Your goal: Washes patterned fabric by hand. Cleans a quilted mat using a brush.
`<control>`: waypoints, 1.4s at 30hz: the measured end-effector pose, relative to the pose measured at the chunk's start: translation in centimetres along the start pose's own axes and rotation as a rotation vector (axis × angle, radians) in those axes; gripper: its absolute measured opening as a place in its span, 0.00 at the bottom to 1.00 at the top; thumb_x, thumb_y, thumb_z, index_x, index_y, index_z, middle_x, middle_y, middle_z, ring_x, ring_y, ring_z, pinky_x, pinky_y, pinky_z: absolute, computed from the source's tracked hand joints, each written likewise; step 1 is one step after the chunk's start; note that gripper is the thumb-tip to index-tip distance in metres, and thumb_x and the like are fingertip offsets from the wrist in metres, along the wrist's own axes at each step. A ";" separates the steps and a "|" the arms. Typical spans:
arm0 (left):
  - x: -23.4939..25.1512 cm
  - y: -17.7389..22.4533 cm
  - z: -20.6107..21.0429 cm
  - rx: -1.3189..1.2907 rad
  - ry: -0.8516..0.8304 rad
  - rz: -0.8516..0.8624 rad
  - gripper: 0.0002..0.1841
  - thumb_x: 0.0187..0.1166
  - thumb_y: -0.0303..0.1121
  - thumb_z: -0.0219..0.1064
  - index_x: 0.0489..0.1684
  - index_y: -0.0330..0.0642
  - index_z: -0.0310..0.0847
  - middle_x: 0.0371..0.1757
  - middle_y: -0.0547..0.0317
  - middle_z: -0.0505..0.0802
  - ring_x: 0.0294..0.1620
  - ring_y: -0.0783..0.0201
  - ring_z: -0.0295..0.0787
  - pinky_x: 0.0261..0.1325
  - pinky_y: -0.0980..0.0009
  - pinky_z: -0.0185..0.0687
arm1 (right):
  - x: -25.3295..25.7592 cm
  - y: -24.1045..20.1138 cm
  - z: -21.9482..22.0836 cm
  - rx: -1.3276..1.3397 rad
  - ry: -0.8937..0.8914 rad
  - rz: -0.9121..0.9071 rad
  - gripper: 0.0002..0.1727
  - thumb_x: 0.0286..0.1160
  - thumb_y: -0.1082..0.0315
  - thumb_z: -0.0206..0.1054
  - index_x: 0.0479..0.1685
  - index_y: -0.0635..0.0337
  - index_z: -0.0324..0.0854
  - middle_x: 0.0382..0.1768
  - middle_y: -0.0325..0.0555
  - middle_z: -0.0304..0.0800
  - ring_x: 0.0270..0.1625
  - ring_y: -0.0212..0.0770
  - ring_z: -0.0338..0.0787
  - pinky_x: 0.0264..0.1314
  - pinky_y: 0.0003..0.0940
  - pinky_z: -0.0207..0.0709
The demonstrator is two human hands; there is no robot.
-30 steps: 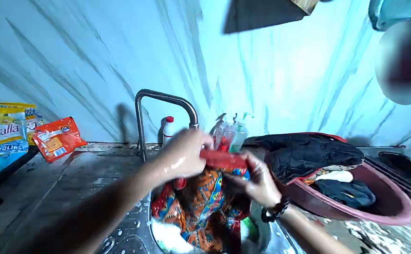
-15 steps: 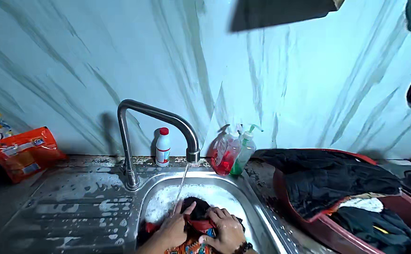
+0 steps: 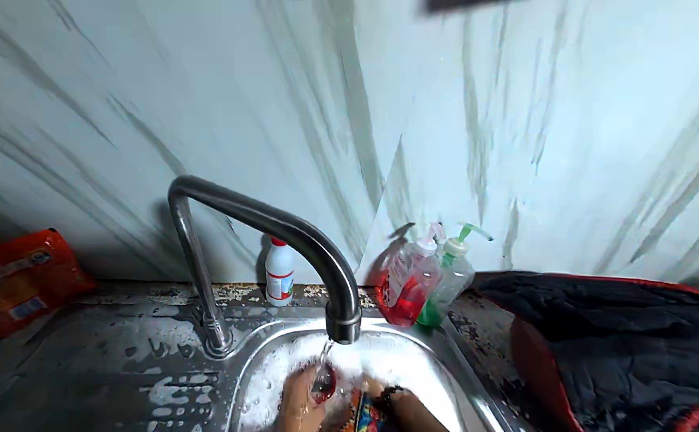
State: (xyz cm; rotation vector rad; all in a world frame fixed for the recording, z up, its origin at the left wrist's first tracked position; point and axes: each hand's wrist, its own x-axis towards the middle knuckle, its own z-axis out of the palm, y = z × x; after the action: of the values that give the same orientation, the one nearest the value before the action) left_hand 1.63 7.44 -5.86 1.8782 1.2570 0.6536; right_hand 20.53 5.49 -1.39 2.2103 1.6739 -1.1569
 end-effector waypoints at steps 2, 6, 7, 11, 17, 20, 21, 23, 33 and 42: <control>-0.4 -0.6 0.2 -0.082 0.096 -0.023 0.22 0.70 0.28 0.76 0.62 0.25 0.86 0.59 0.31 0.93 0.66 0.39 0.89 0.77 0.46 0.74 | -2.0 0.0 0.2 -0.030 0.002 0.101 0.26 0.95 0.64 0.49 0.80 0.78 0.68 0.81 0.72 0.71 0.86 0.63 0.69 0.89 0.55 0.55; -1.5 2.5 0.1 -0.158 0.246 0.004 0.20 0.72 0.31 0.76 0.53 0.20 0.87 0.55 0.28 0.92 0.61 0.38 0.90 0.73 0.47 0.78 | 1.7 2.0 -0.6 0.266 0.464 -0.179 0.29 0.84 0.46 0.62 0.65 0.65 0.85 0.59 0.65 0.91 0.67 0.61 0.88 0.75 0.63 0.74; -1.8 3.7 -0.1 -0.166 0.271 0.031 0.20 0.71 0.32 0.77 0.51 0.20 0.88 0.54 0.28 0.92 0.61 0.37 0.90 0.72 0.46 0.78 | 1.8 2.6 -0.5 0.422 0.591 -0.273 0.27 0.80 0.50 0.68 0.57 0.69 0.88 0.51 0.64 0.93 0.59 0.59 0.91 0.70 0.61 0.77; -1.8 8.4 0.9 -0.220 0.277 0.203 0.21 0.74 0.45 0.72 0.32 0.28 0.89 0.40 0.40 0.93 0.48 0.45 0.91 0.55 0.44 0.83 | -3.0 3.8 -1.6 0.816 0.934 -0.664 0.18 0.59 0.55 0.75 0.30 0.63 0.82 0.26 0.26 0.83 0.32 0.14 0.81 0.40 0.16 0.77; -1.0 18.5 -3.4 -0.452 0.022 0.387 0.20 0.78 0.45 0.69 0.33 0.32 0.89 0.30 0.57 0.91 0.36 0.66 0.88 0.49 0.59 0.84 | -11.3 0.9 -5.3 0.759 1.064 -1.041 0.68 0.39 0.21 0.78 0.73 0.74 0.65 0.60 0.40 0.84 0.61 0.20 0.83 0.66 0.20 0.79; -1.8 22.3 -5.8 -0.492 -0.005 0.538 0.22 0.85 0.45 0.56 0.24 0.38 0.81 0.22 0.68 0.82 0.27 0.77 0.79 0.37 0.72 0.79 | -15.2 -0.3 -7.0 0.718 0.919 -0.987 0.91 0.27 0.21 0.82 0.94 0.65 0.30 0.79 0.43 0.75 0.73 0.21 0.79 0.74 0.22 0.77; -2.6 23.7 -6.7 -0.404 0.014 0.511 0.27 0.90 0.48 0.48 0.30 0.34 0.82 0.25 0.60 0.83 0.30 0.70 0.81 0.39 0.66 0.80 | -16.4 -0.8 -7.3 0.715 0.871 -0.928 0.90 0.26 0.30 0.87 0.95 0.63 0.28 0.79 0.43 0.75 0.73 0.21 0.79 0.74 0.23 0.77; -4.1 26.6 -8.9 -0.151 0.009 0.392 0.31 0.96 0.49 0.39 0.54 0.27 0.81 0.43 0.38 0.89 0.49 0.47 0.87 0.56 0.45 0.80 | -18.8 -2.2 -7.5 0.712 0.799 -0.775 0.79 0.32 0.57 0.90 0.96 0.59 0.38 0.77 0.45 0.77 0.72 0.25 0.80 0.74 0.26 0.75; -7.1 16.2 -2.4 -0.215 0.258 0.507 0.81 0.28 0.67 0.88 0.84 0.13 0.51 0.84 0.21 0.67 0.89 0.35 0.59 0.92 0.47 0.49 | -19.5 -3.3 -6.3 0.897 0.742 -0.801 0.34 0.47 0.67 0.86 0.61 0.62 0.81 0.45 0.38 0.94 0.49 0.27 0.93 0.55 0.26 0.89; -6.9 15.5 2.0 -0.569 0.629 0.515 0.37 0.46 0.29 0.79 0.56 0.09 0.72 0.48 0.40 0.91 0.53 0.74 0.89 0.62 0.80 0.80 | -18.4 -6.7 -4.0 0.625 0.868 -0.821 0.29 0.52 0.65 0.79 0.60 0.61 0.83 0.45 0.43 0.92 0.47 0.34 0.90 0.54 0.39 0.85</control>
State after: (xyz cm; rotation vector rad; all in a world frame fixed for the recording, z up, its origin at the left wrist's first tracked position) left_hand 8.69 -2.92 5.72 1.5395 0.7794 1.7750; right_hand 15.05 -3.92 15.30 2.6882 3.1542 -0.9626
